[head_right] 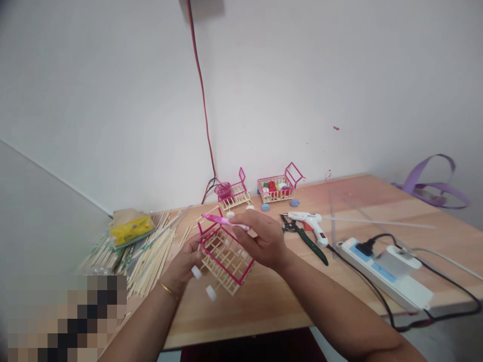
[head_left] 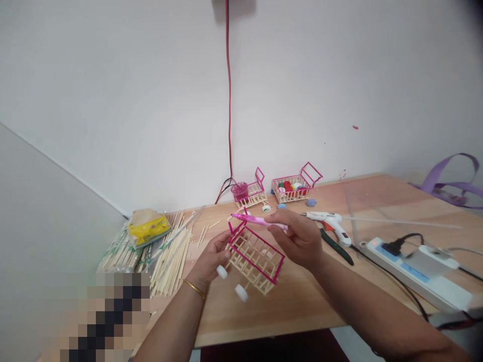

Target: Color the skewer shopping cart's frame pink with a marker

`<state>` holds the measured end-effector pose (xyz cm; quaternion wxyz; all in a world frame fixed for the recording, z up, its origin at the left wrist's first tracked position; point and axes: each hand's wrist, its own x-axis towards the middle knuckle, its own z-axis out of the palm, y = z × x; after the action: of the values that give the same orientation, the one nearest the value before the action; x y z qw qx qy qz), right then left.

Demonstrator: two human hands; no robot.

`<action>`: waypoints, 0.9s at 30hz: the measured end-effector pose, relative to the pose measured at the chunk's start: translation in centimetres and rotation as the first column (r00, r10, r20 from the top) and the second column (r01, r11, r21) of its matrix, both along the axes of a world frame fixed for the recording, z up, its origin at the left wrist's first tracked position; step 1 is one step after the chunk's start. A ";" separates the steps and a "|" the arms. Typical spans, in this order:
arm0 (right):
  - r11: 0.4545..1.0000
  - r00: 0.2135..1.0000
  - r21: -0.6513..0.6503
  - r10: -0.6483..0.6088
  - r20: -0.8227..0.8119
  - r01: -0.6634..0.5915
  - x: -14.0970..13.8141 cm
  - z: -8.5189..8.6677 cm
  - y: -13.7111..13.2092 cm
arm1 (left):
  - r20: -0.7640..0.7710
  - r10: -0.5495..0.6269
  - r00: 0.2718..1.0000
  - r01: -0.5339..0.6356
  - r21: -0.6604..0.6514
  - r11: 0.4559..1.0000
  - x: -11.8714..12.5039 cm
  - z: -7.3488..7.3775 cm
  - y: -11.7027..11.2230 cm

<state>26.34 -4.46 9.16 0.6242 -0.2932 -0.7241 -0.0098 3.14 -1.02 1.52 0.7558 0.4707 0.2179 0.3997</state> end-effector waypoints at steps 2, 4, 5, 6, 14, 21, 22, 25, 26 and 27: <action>1.000 1.000 -0.003 0.025 0.007 -0.025 0.0 0.0 -0.1 | 0.000 -0.002 1.000 0.002 -0.004 1.000 0.0 0.0 0.0; 1.000 1.000 -0.011 0.015 0.015 -0.015 0.1 0.0 -0.1 | -0.007 0.010 1.000 -0.010 -0.006 1.000 0.0 0.1 0.0; 1.000 1.000 -0.012 -0.004 0.019 0.005 0.1 -0.1 0.0 | -0.011 0.017 1.000 -0.017 -0.005 1.000 0.0 0.2 0.0; 0.999 0.999 -0.010 -0.031 0.020 0.032 0.3 -0.1 0.2 | -0.014 0.023 1.000 -0.023 -0.002 1.000 0.0 0.2 -0.1; 0.978 0.980 -0.058 -0.200 -0.006 0.199 1.2 -0.8 1.4 | 0.065 0.046 0.997 -0.041 -0.072 0.997 -0.1 0.8 -0.4; 0.939 0.935 -0.343 -0.094 -0.343 -0.031 1.4 -1.8 2.1 | 0.155 -0.050 0.987 0.086 -0.235 0.968 0.0 1.3 -0.7; 0.926 0.910 -0.363 -0.061 -0.409 -0.101 1.4 -2.0 2.4 | 0.157 -0.050 0.986 0.087 -0.235 0.968 0.0 1.4 -0.7; 0.893 0.848 -0.377 0.010 -0.529 -0.245 1.4 -2.3 3.0 | 0.157 -0.056 0.986 0.093 -0.239 0.967 0.1 1.3 -0.7; 0.884 0.836 -0.380 0.020 -0.548 -0.271 1.4 -2.4 3.2 | 0.156 -0.060 0.986 0.097 -0.240 0.966 0.1 1.3 -0.7; 0.877 0.827 -0.384 0.028 -0.561 -0.290 1.4 -2.4 3.3 | 0.154 -0.064 0.986 0.101 -0.242 0.965 0.1 1.2 -0.8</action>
<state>27.71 -1.12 6.73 0.7147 -0.3579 -0.5232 0.2955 3.26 -1.79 2.74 0.8387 0.3504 0.1911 0.3705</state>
